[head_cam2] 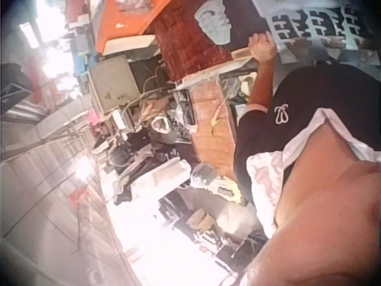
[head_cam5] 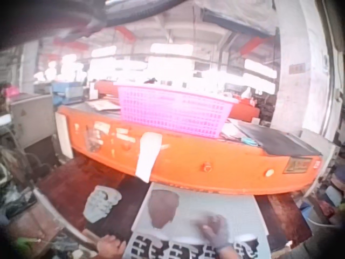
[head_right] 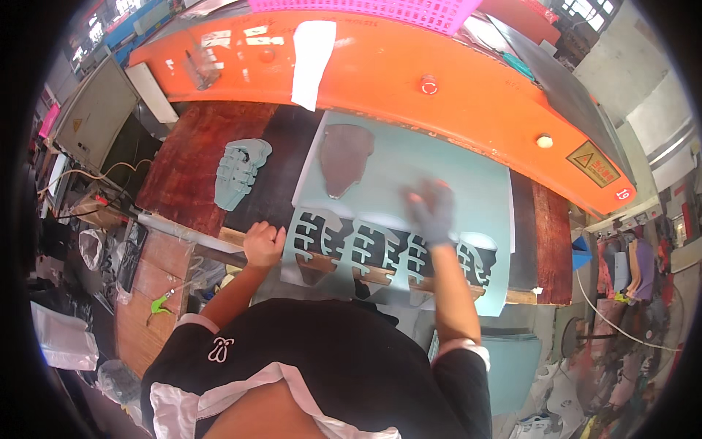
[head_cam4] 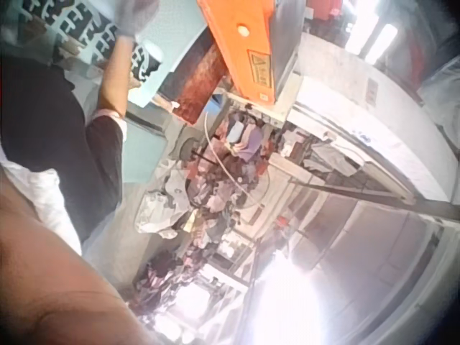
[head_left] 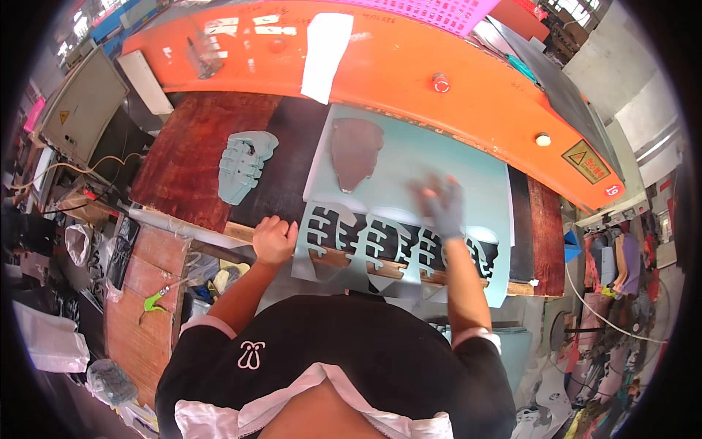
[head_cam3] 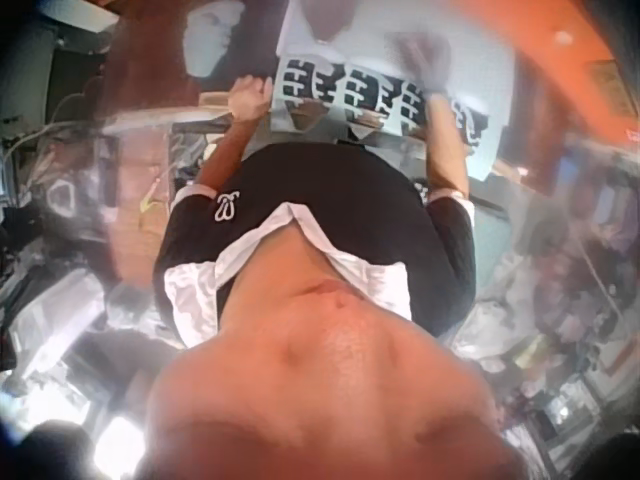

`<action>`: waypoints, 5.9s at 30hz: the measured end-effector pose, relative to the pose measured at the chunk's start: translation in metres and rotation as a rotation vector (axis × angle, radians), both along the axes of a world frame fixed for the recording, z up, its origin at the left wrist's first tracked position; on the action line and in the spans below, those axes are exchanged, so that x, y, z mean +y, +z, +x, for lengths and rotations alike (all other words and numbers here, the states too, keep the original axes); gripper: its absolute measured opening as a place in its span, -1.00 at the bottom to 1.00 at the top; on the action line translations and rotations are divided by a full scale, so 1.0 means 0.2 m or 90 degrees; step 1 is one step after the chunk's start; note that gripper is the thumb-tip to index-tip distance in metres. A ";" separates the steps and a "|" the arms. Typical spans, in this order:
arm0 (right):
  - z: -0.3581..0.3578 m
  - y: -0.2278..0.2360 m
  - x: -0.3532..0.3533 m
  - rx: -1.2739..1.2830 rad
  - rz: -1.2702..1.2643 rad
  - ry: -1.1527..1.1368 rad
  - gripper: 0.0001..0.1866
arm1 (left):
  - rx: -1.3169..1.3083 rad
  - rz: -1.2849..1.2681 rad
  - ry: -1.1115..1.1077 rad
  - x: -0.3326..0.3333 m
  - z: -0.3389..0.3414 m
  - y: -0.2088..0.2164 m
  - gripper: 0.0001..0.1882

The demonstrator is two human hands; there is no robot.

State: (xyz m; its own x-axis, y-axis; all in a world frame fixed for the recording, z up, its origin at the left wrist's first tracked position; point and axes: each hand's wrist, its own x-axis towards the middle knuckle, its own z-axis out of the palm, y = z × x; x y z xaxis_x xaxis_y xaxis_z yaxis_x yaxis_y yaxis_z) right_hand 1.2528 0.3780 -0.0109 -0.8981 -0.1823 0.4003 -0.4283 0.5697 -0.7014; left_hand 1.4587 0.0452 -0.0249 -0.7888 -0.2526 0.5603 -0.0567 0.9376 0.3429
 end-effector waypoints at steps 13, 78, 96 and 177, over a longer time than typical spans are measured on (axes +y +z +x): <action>-0.17 0.26 -1.18 -0.420 0.505 -0.021 0.06 | -0.291 0.128 -0.211 -0.06 -0.31 0.06 -0.47; 0.48 -0.02 0.48 -0.087 0.135 -0.259 -0.71 | -0.426 0.270 -0.247 -0.22 0.00 0.05 -0.80; 0.56 -0.06 0.45 0.216 0.097 -0.194 -0.71 | -0.065 0.075 -0.111 -0.14 0.02 -0.10 -0.64; 1.74 0.09 0.27 -0.427 -0.376 0.099 -0.18 | 0.021 0.009 0.005 0.50 2.12 -0.23 -0.67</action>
